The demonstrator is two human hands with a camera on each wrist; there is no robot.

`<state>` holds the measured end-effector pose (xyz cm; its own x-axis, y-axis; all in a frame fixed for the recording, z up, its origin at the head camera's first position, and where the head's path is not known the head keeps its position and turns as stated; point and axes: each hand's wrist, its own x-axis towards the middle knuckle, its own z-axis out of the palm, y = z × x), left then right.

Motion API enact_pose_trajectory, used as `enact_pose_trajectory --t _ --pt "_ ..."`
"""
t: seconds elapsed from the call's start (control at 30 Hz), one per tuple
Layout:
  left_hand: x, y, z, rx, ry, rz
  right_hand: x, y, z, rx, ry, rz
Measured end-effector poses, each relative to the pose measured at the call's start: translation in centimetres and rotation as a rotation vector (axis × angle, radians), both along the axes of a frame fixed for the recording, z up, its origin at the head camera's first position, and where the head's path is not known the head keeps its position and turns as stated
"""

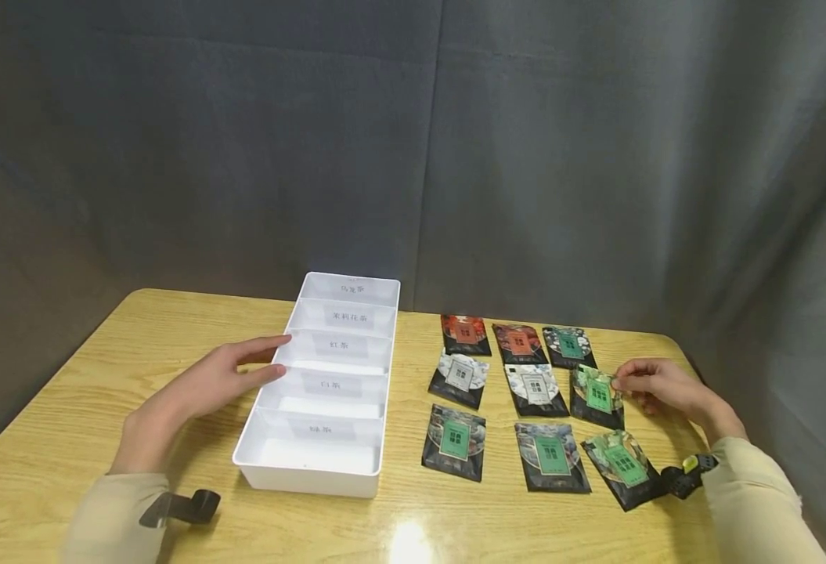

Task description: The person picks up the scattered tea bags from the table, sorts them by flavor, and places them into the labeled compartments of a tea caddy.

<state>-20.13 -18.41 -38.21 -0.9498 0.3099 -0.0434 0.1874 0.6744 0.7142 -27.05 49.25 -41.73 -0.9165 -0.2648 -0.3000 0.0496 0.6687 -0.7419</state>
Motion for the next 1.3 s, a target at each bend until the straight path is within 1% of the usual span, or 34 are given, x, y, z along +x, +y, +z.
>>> enact_pose_trajectory --t 0.13,0.23,0.37,0.47,0.57,0.7,0.77,1.03,1.1,1.3 --pt "-0.2 -0.1 0.0 0.002 -0.007 -0.001 -0.2 0.0 0.1 -0.081 -0.007 0.008" --pt "-0.3 -0.2 0.1 0.000 -0.004 -0.001 -0.1 0.1 0.2 -0.106 0.007 -0.036" --pt "-0.3 -0.2 0.1 -0.002 -0.006 0.003 0.0 0.1 0.7 -0.065 0.106 -0.083" --pt "-0.3 -0.3 0.1 0.002 -0.014 0.010 -0.4 -0.3 1.5 -0.031 0.204 -0.071" --pt "-0.2 -0.3 0.0 0.004 -0.015 0.014 -0.7 -1.3 2.6 -0.016 0.261 -0.064" --pt "-0.2 -0.4 -0.3 0.012 -0.009 0.006 -0.9 -2.9 3.9 0.025 0.314 -0.050" --pt "-0.2 -0.3 -0.4 0.019 -0.009 0.005 -1.0 -3.9 4.4 0.026 0.343 -0.047" --pt "0.0 0.0 -0.7 0.033 -0.012 -0.004 -2.0 -8.7 6.1 -0.017 0.443 -0.032" --pt "-0.1 0.1 -0.7 0.034 -0.008 -0.007 -2.4 -10.0 6.6 -0.026 0.455 -0.042" --pt "-0.1 0.1 -0.3 0.029 0.007 0.004 -3.7 -13.9 8.0 -0.064 0.491 -0.050"
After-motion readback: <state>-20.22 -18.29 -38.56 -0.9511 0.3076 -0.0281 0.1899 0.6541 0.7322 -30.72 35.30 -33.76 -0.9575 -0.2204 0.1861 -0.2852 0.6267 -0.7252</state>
